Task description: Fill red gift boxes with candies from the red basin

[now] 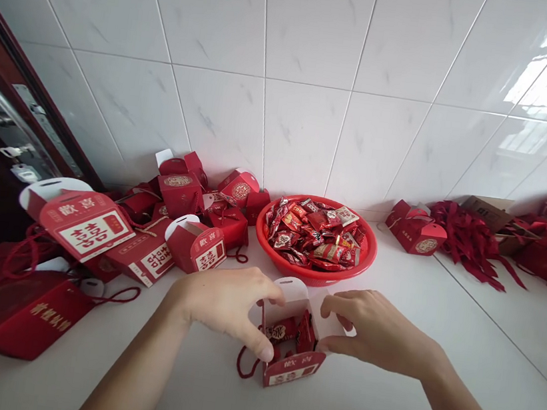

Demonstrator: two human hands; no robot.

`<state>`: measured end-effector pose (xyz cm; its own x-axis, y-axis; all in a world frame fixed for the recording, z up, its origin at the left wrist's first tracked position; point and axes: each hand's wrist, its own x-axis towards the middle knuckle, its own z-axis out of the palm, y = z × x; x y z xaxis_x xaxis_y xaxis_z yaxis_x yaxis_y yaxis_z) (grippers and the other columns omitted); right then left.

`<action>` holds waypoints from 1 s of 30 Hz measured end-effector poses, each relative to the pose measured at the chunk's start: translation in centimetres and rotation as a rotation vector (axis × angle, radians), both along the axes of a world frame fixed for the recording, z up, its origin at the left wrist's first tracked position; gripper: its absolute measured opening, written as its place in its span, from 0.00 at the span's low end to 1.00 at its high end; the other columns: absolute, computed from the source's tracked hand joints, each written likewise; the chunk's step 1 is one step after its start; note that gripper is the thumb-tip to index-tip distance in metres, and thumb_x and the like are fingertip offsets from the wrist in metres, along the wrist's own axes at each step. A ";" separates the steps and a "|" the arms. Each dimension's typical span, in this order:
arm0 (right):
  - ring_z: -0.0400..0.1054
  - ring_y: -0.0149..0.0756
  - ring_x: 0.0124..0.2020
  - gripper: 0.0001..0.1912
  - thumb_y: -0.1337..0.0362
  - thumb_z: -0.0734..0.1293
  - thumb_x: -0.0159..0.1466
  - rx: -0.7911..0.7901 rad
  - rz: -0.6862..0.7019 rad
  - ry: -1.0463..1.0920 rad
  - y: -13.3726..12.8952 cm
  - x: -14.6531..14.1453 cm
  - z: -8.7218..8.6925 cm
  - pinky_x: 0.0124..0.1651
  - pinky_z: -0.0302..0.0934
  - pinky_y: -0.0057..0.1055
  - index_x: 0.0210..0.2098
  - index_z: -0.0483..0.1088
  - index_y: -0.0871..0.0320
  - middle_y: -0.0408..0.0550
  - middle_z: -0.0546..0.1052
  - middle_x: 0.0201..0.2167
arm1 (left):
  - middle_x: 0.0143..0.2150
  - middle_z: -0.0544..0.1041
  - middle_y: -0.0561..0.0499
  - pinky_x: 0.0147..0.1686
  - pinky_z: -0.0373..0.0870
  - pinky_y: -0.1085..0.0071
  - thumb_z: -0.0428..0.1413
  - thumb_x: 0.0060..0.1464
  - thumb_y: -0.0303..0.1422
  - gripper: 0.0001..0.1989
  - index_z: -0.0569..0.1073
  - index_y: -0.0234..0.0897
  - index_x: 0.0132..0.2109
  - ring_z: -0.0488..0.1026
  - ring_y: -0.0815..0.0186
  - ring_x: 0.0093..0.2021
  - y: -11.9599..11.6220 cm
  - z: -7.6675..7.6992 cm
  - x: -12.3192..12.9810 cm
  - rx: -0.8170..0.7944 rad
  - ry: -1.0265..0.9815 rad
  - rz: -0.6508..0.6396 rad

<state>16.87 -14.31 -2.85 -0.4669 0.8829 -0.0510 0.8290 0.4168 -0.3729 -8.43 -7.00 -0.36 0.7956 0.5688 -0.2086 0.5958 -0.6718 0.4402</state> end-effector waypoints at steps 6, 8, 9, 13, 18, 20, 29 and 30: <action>0.62 0.30 0.28 0.12 0.55 0.75 0.61 0.181 0.095 0.284 -0.6 -0.4 -2.8 0.31 0.56 0.28 0.34 0.72 0.56 0.43 0.74 0.29 | 0.43 0.80 0.50 0.39 0.68 0.71 0.62 0.52 0.49 0.20 0.79 0.42 0.46 0.77 0.57 0.44 -0.3 0.1 1.1 -0.083 0.060 -0.018; 0.63 0.31 0.30 0.14 0.54 0.74 0.62 0.188 0.170 0.376 -0.5 -0.9 -3.8 0.33 0.58 0.28 0.35 0.71 0.56 0.44 0.74 0.31 | 0.43 0.80 0.52 0.39 0.67 0.70 0.62 0.52 0.45 0.16 0.78 0.43 0.46 0.77 0.58 0.43 -0.7 0.0 1.6 -0.083 0.060 -0.006; 0.64 0.32 0.31 0.15 0.54 0.74 0.61 0.167 0.198 0.419 -0.4 -1.2 -4.3 0.33 0.59 0.28 0.36 0.70 0.57 0.44 0.75 0.32 | 0.44 0.79 0.52 0.39 0.67 0.70 0.62 0.52 0.43 0.16 0.77 0.44 0.46 0.77 0.58 0.43 -1.0 -0.2 1.8 -0.073 0.054 0.001; 0.64 0.31 0.31 0.18 0.54 0.76 0.58 0.069 0.216 0.554 0.3 -1.8 -5.7 0.33 0.59 0.28 0.36 0.67 0.56 0.44 0.75 0.34 | 0.52 0.77 0.51 0.45 0.69 0.66 0.63 0.52 0.42 0.20 0.74 0.46 0.52 0.76 0.53 0.50 -1.9 -1.5 2.5 0.028 0.017 0.061; 0.61 0.29 0.28 0.13 0.60 0.73 0.61 0.053 0.186 0.611 1.1 -1.6 -6.4 0.33 0.58 0.28 0.29 0.66 0.57 0.42 0.73 0.28 | 0.53 0.73 0.45 0.47 0.70 0.62 0.61 0.55 0.42 0.26 0.70 0.44 0.59 0.75 0.51 0.51 -3.0 -3.4 2.5 0.163 0.004 0.183; 0.62 0.30 0.29 0.12 0.61 0.72 0.61 0.048 0.175 0.651 1.2 -1.5 -6.7 0.33 0.58 0.28 0.27 0.66 0.57 0.43 0.75 0.28 | 0.54 0.71 0.44 0.48 0.71 0.61 0.63 0.54 0.41 0.31 0.67 0.44 0.64 0.75 0.51 0.51 -3.2 -4.1 2.2 0.156 -0.014 0.243; 0.66 0.32 0.27 0.17 0.52 0.72 0.63 -0.131 0.017 1.010 1.6 0.1 -8.4 0.33 0.61 0.30 0.26 0.71 0.58 0.45 0.75 0.25 | 0.69 0.61 0.40 0.61 0.66 0.50 0.71 0.45 0.35 0.60 0.42 0.53 0.75 0.62 0.44 0.67 -2.1 -7.4 1.8 -0.012 -0.269 0.302; 0.65 0.32 0.27 0.19 0.50 0.71 0.63 -0.138 -0.005 1.021 1.8 0.5 -8.5 0.33 0.60 0.30 0.26 0.71 0.58 0.45 0.74 0.25 | 0.68 0.63 0.39 0.60 0.66 0.49 0.71 0.44 0.35 0.61 0.41 0.53 0.75 0.63 0.44 0.67 -2.1 -7.6 1.9 -0.015 -0.288 0.299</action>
<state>17.39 -12.53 -11.37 -0.3407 0.9014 0.2672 0.0914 0.3147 -0.9448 -6.52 -9.09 -7.96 0.6225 0.7825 -0.0120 0.6149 -0.4796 0.6260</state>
